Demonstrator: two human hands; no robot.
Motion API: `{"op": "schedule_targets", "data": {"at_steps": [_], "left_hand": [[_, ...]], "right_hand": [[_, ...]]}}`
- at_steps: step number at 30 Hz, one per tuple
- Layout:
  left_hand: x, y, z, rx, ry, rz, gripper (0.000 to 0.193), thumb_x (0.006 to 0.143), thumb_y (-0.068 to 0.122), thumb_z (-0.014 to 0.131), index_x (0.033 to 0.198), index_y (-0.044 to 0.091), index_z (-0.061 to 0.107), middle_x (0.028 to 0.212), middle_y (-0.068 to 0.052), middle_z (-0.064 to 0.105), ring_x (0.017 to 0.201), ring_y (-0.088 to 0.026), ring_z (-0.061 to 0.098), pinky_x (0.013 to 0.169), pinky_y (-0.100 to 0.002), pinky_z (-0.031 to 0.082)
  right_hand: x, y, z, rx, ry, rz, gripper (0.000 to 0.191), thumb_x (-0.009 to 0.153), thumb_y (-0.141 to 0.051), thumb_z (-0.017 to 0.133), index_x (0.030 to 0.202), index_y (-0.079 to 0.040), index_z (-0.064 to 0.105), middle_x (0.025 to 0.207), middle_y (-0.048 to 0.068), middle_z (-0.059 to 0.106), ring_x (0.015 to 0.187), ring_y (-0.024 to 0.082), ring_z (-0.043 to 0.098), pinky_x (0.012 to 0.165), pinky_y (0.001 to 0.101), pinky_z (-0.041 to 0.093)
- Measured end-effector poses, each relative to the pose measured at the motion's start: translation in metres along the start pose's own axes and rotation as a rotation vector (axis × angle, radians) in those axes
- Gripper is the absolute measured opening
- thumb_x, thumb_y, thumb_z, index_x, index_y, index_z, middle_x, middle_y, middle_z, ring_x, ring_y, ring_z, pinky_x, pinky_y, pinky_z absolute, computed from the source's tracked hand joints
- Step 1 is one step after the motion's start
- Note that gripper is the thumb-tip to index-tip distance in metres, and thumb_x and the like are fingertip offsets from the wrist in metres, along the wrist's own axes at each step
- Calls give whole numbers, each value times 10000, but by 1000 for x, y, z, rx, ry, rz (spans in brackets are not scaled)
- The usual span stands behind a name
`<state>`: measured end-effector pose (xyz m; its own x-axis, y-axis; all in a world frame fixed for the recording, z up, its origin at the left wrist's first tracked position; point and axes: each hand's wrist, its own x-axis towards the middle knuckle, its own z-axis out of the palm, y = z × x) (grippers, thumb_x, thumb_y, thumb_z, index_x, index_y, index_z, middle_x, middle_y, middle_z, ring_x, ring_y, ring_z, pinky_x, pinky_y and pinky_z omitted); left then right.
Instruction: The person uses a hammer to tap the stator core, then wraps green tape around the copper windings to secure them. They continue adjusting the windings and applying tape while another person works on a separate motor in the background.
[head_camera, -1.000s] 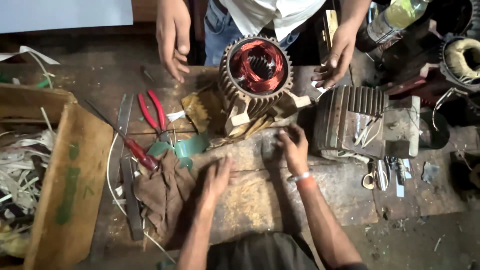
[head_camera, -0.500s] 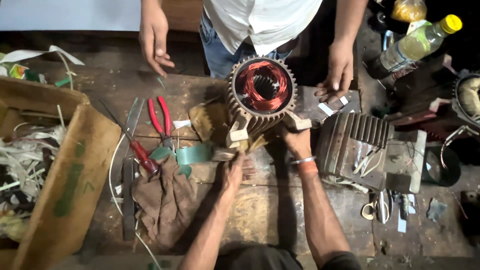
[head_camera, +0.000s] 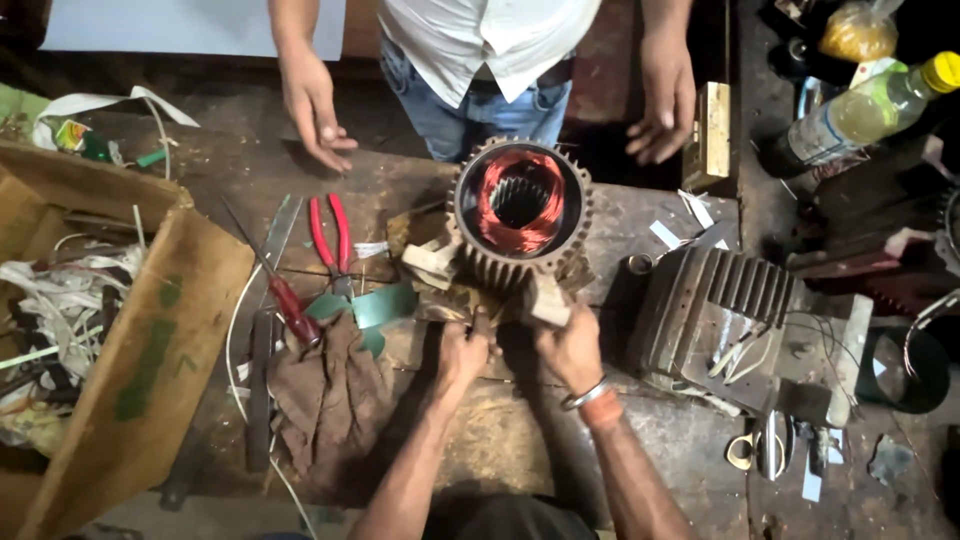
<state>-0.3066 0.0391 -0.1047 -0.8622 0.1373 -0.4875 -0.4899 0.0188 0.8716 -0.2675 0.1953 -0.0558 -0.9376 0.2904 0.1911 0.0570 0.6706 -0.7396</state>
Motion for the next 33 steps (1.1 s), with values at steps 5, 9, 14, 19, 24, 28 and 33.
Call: {"op": "schedule_targets", "data": {"at_steps": [5,9,14,19,24,28,33], "left_hand": [[-24,-23,-6,-29,-86,-33,357,1039,284,585,887,-28,669,609,-55,615,457,-151,622,397,-299,472],[-68,-60,-7,11,-154,-121,213,967,206,597,915,12,667,639,-77,680,478,-162,681,416,-333,529],[-142,-112,-28,246,-269,-125,347,1018,223,592,808,-32,696,610,-109,698,477,-157,668,456,-333,522],[-188,-145,-51,606,-427,155,262,937,260,656,930,9,732,873,-171,734,837,-278,686,737,-414,547],[-231,-137,-89,778,-646,575,323,966,314,676,1152,75,789,1338,-189,635,1290,-346,504,1056,-454,363],[-257,-75,-143,310,-774,270,283,978,282,772,1143,57,726,1277,-118,797,1266,-258,734,1125,-427,501],[-219,8,-125,284,-341,424,389,896,298,754,1172,25,735,1134,-133,767,1099,-250,726,1011,-396,553]], "right_hand": [[-54,10,5,-8,9,74,387,768,-124,693,1145,-37,702,1016,228,690,951,443,665,829,466,560],[-121,28,-11,-10,73,-8,583,689,-105,669,1254,29,624,1185,274,631,1014,465,640,865,465,539],[-224,36,-39,10,-83,140,676,556,-113,765,1204,50,659,1116,242,643,1008,432,640,865,459,523],[-294,33,-69,93,-198,255,551,657,-172,810,1170,-10,694,1049,177,669,958,338,693,842,389,558],[-307,52,-88,125,-259,260,498,627,-217,865,1055,-10,717,1011,176,623,898,332,672,799,382,553],[-291,67,-100,196,-313,78,525,678,-228,834,1123,11,695,1104,179,636,993,341,672,861,383,542],[-257,75,-118,354,-358,-125,530,740,-193,795,1189,60,674,1278,240,630,1156,391,640,963,418,494]]}}
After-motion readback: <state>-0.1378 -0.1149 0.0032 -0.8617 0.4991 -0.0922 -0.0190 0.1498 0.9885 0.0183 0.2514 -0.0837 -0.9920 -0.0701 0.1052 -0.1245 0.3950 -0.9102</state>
